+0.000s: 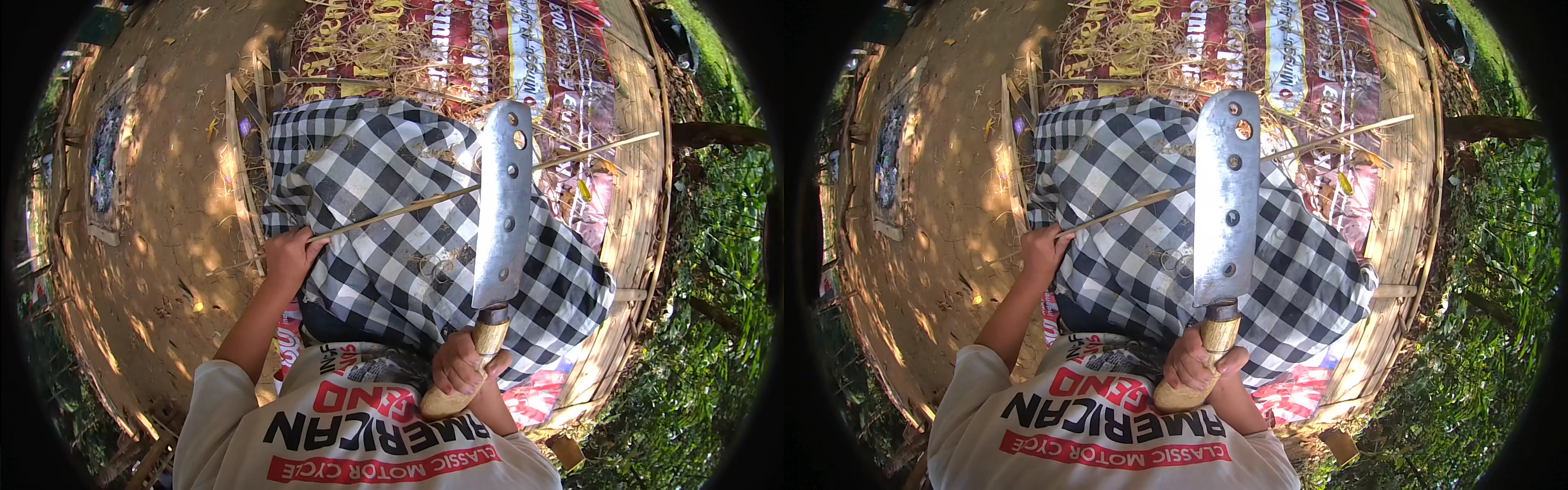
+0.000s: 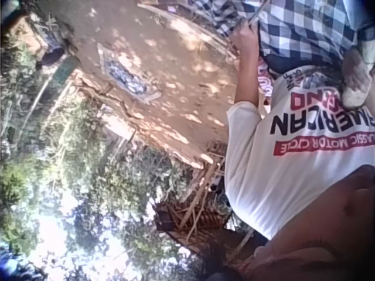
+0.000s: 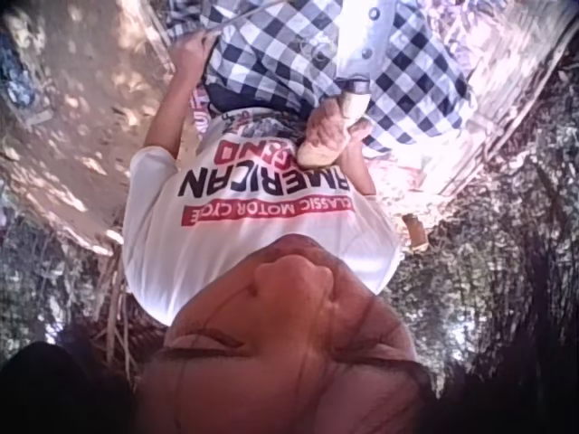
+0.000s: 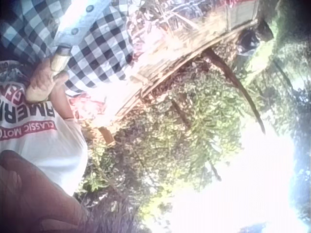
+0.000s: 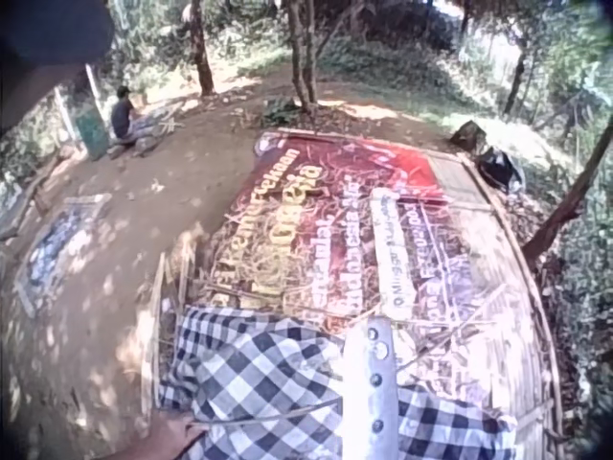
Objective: The person is using a knife to shave and shape a long bamboo stick while sitting on a platform.
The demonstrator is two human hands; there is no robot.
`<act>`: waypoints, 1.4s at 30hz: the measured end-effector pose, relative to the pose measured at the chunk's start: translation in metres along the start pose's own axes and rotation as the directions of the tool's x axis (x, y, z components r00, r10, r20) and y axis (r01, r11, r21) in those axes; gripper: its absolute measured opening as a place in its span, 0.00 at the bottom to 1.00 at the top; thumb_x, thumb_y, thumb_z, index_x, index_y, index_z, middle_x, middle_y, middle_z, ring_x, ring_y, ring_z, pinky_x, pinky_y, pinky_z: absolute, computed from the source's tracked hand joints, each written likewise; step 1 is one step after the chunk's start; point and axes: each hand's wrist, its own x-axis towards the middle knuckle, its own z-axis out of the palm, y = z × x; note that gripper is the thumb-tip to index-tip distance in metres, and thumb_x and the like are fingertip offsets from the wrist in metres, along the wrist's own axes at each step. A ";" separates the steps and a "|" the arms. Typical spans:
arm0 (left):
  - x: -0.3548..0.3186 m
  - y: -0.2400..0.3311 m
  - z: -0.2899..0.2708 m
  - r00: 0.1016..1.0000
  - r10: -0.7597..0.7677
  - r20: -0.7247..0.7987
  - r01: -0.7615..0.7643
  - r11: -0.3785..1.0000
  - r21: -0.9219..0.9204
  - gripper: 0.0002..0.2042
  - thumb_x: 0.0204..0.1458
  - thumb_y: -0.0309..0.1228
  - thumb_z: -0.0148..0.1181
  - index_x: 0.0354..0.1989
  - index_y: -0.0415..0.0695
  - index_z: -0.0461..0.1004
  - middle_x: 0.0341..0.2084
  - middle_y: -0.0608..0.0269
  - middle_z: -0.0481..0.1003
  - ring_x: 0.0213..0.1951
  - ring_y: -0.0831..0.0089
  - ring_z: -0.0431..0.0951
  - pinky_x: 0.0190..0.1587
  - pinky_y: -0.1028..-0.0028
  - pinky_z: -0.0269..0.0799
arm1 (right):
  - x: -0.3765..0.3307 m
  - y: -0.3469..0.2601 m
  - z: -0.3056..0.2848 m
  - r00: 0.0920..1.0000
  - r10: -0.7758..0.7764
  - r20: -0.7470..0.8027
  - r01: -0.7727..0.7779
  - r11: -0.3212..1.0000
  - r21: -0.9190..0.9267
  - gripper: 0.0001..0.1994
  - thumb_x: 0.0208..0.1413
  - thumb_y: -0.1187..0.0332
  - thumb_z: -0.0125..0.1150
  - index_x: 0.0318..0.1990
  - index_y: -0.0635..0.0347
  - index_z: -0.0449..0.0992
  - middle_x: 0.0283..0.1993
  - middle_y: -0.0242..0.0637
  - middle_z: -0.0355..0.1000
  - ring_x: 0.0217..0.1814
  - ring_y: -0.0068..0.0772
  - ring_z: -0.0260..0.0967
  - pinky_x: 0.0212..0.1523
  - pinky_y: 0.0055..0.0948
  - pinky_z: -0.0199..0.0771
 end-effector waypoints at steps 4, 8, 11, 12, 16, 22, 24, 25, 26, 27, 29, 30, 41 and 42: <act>-0.003 -0.003 0.003 1.000 0.003 -0.002 -0.003 1.000 0.006 0.21 0.50 0.48 0.59 0.18 0.42 0.69 0.12 0.56 0.69 0.16 0.58 0.72 0.18 0.64 0.65 | -0.014 -0.034 0.020 0.969 -0.168 -0.179 0.119 0.960 -0.253 0.14 0.32 0.67 0.56 0.29 0.56 0.62 0.14 0.31 0.63 0.14 0.33 0.64 0.37 0.39 0.70; 0.001 -0.002 0.000 1.000 0.006 0.014 -0.006 1.000 -0.005 0.20 0.50 0.47 0.59 0.18 0.42 0.69 0.12 0.57 0.69 0.16 0.58 0.72 0.18 0.64 0.64 | -0.025 -0.041 0.020 0.874 -0.160 -0.459 -0.032 0.923 -0.382 0.15 0.29 0.69 0.54 0.31 0.59 0.63 0.16 0.36 0.62 0.16 0.34 0.63 0.43 0.42 0.67; 0.001 0.000 -0.002 1.000 0.007 0.003 -0.007 1.000 0.007 0.20 0.50 0.47 0.60 0.19 0.42 0.70 0.12 0.57 0.69 0.15 0.58 0.72 0.18 0.64 0.64 | -0.023 -0.026 0.017 0.747 0.069 -0.661 -0.290 0.929 -0.230 0.17 0.27 0.70 0.54 0.31 0.61 0.63 0.16 0.37 0.62 0.16 0.34 0.62 0.44 0.42 0.67; 0.000 -0.001 -0.003 1.000 0.006 0.000 -0.006 1.000 0.014 0.20 0.50 0.47 0.60 0.19 0.43 0.70 0.12 0.57 0.69 0.15 0.59 0.72 0.18 0.64 0.64 | -0.021 -0.025 0.018 0.759 0.067 -0.647 -0.280 0.932 -0.232 0.16 0.27 0.69 0.54 0.30 0.61 0.63 0.16 0.37 0.62 0.16 0.34 0.62 0.44 0.42 0.67; 0.002 0.000 -0.002 0.999 -0.012 0.033 0.011 0.999 0.034 0.19 0.50 0.47 0.60 0.20 0.43 0.71 0.12 0.58 0.70 0.15 0.59 0.72 0.18 0.65 0.65 | -0.019 -0.022 0.006 0.920 0.104 -0.378 -0.113 0.994 -0.002 0.16 0.27 0.67 0.56 0.29 0.59 0.61 0.14 0.34 0.61 0.14 0.34 0.61 0.41 0.40 0.68; 0.000 0.001 -0.005 1.000 -0.005 0.001 0.005 1.000 0.015 0.19 0.50 0.47 0.60 0.19 0.42 0.70 0.12 0.57 0.69 0.15 0.58 0.72 0.18 0.64 0.65 | -0.010 -0.009 0.010 0.978 0.013 -0.210 -0.021 0.999 -0.035 0.15 0.31 0.65 0.57 0.29 0.58 0.61 0.15 0.32 0.61 0.15 0.34 0.63 0.38 0.41 0.68; 0.001 0.002 -0.004 1.000 -0.004 0.002 0.004 0.999 0.032 0.19 0.49 0.46 0.60 0.19 0.42 0.69 0.11 0.57 0.69 0.15 0.58 0.72 0.18 0.64 0.65 | -0.014 -0.016 0.013 0.977 -0.085 -0.198 0.059 0.990 -0.130 0.15 0.33 0.66 0.56 0.31 0.58 0.61 0.15 0.33 0.62 0.15 0.34 0.64 0.39 0.42 0.67; 0.001 0.004 -0.002 1.000 -0.004 0.009 0.004 0.999 0.033 0.20 0.49 0.46 0.61 0.18 0.42 0.69 0.11 0.57 0.69 0.15 0.58 0.72 0.18 0.64 0.65 | -0.017 -0.024 0.015 0.963 -0.128 -0.236 0.076 0.973 -0.217 0.15 0.34 0.67 0.55 0.32 0.58 0.62 0.15 0.33 0.61 0.16 0.34 0.63 0.40 0.43 0.67; 0.001 0.004 -0.001 1.000 -0.007 0.006 0.007 1.000 0.029 0.20 0.49 0.46 0.61 0.18 0.42 0.69 0.11 0.57 0.69 0.15 0.58 0.72 0.18 0.64 0.65 | -0.016 -0.028 0.018 0.938 -0.132 -0.320 0.051 0.967 -0.249 0.14 0.32 0.67 0.55 0.30 0.58 0.62 0.15 0.33 0.62 0.15 0.34 0.63 0.41 0.42 0.68; -0.001 0.002 -0.002 1.000 -0.011 0.002 0.011 1.000 0.025 0.20 0.49 0.46 0.61 0.18 0.42 0.69 0.11 0.57 0.69 0.15 0.58 0.72 0.18 0.64 0.65 | -0.015 -0.029 0.021 0.906 -0.138 -0.400 0.023 0.960 -0.278 0.14 0.30 0.67 0.56 0.29 0.58 0.62 0.14 0.34 0.62 0.14 0.35 0.63 0.41 0.41 0.70; 0.000 0.001 -0.003 1.000 -0.019 -0.003 0.019 1.000 0.011 0.20 0.50 0.46 0.60 0.18 0.42 0.69 0.11 0.57 0.69 0.15 0.58 0.72 0.18 0.63 0.65 | -0.015 -0.031 0.029 0.772 -0.071 -0.632 -0.213 0.907 -0.363 0.16 0.29 0.67 0.55 0.30 0.59 0.62 0.16 0.35 0.62 0.16 0.35 0.63 0.44 0.43 0.68; -0.001 0.000 -0.004 1.000 -0.029 0.001 0.029 1.000 0.006 0.20 0.50 0.47 0.60 0.18 0.42 0.69 0.11 0.57 0.69 0.15 0.58 0.72 0.18 0.63 0.65 | -0.019 -0.028 0.025 0.760 0.019 -0.649 -0.263 0.923 -0.281 0.17 0.28 0.68 0.54 0.32 0.62 0.64 0.16 0.38 0.62 0.15 0.34 0.62 0.42 0.42 0.69; -0.001 -0.001 -0.007 0.999 -0.028 0.038 0.026 0.999 0.045 0.20 0.51 0.49 0.58 0.21 0.42 0.71 0.13 0.56 0.71 0.16 0.57 0.73 0.19 0.64 0.66 | -0.021 -0.026 0.023 0.758 0.089 -0.647 -0.290 0.933 -0.211 0.18 0.27 0.69 0.54 0.32 0.62 0.63 0.16 0.38 0.62 0.17 0.35 0.64 0.44 0.42 0.67; -0.001 -0.002 -0.007 0.999 -0.024 0.034 0.022 0.999 0.039 0.20 0.51 0.49 0.58 0.21 0.42 0.72 0.13 0.56 0.71 0.16 0.57 0.73 0.19 0.64 0.66 | -0.023 -0.023 0.022 0.756 0.117 -0.644 -0.319 0.925 -0.206 0.18 0.27 0.69 0.54 0.32 0.62 0.63 0.16 0.38 0.62 0.17 0.35 0.64 0.44 0.42 0.67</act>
